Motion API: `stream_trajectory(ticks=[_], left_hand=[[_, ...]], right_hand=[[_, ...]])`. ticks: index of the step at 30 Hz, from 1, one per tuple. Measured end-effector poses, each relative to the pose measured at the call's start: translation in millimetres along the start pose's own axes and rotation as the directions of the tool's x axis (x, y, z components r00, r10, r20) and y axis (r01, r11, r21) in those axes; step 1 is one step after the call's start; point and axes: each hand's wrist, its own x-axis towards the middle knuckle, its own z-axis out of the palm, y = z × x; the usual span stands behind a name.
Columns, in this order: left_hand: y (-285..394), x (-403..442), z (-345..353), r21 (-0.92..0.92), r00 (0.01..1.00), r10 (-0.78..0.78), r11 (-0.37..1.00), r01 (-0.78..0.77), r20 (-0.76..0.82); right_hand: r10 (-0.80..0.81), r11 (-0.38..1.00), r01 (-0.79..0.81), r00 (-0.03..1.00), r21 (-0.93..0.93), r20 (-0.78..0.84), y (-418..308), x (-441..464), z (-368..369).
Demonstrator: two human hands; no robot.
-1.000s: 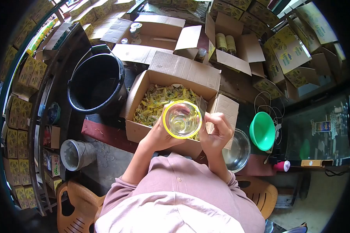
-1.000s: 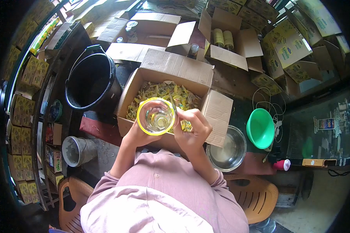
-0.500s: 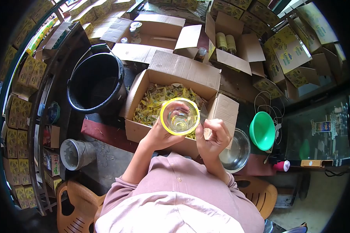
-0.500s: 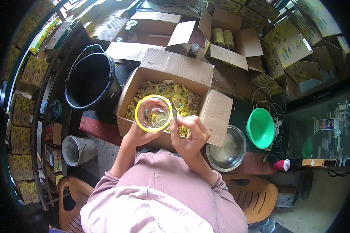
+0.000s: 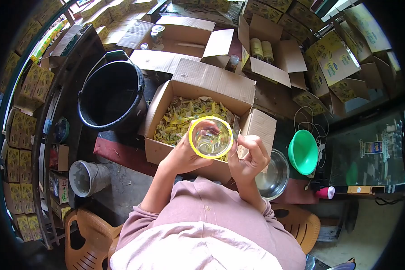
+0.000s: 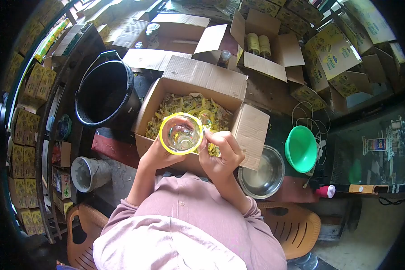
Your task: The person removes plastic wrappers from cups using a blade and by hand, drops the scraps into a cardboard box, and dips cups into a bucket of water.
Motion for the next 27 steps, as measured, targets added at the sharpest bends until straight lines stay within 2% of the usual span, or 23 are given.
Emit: stream_trajectory(ticks=[6, 9, 12, 15, 21, 27], left_hand=[[-0.5, -0.2, -4.1, 0.009, 0.999, -0.002, 1.000, 0.002, 0.033], [-0.7, -1.2, -3.6, -0.076, 0.999, -0.035, 0.996, 0.036, 0.022], [-1.1, -2.1, -4.3, -0.069, 0.999, -0.040, 0.997, 0.041, 0.008], [-2.2, -2.1, 0.2, -0.163, 0.996, -0.057, 0.986, 0.046, -0.065], [0.3, 0.7, -3.4, -0.079, 0.999, -0.031, 0.996, 0.033, 0.032], [5.4, -0.3, -4.7, -0.089, 0.996, -0.035, 0.995, 0.043, 0.087]], right_hand=[[0.015, 1.000, -0.015, 0.999, -0.003, 0.036, 1.3, 2.6, -1.0], [0.036, 0.999, -0.036, 0.999, -0.009, 0.040, -1.0, 4.4, -0.7], [0.045, 0.999, -0.046, 0.998, 0.001, 0.051, -0.5, 3.9, -0.9], [0.069, 0.998, -0.070, 0.997, 0.010, 0.044, -0.1, 0.1, 0.8], [0.096, 0.994, -0.098, 0.995, 0.041, 0.038, 0.8, -0.6, -0.3], [0.100, 0.992, -0.104, 0.993, 0.073, 0.060, 3.6, 3.7, -1.6]])
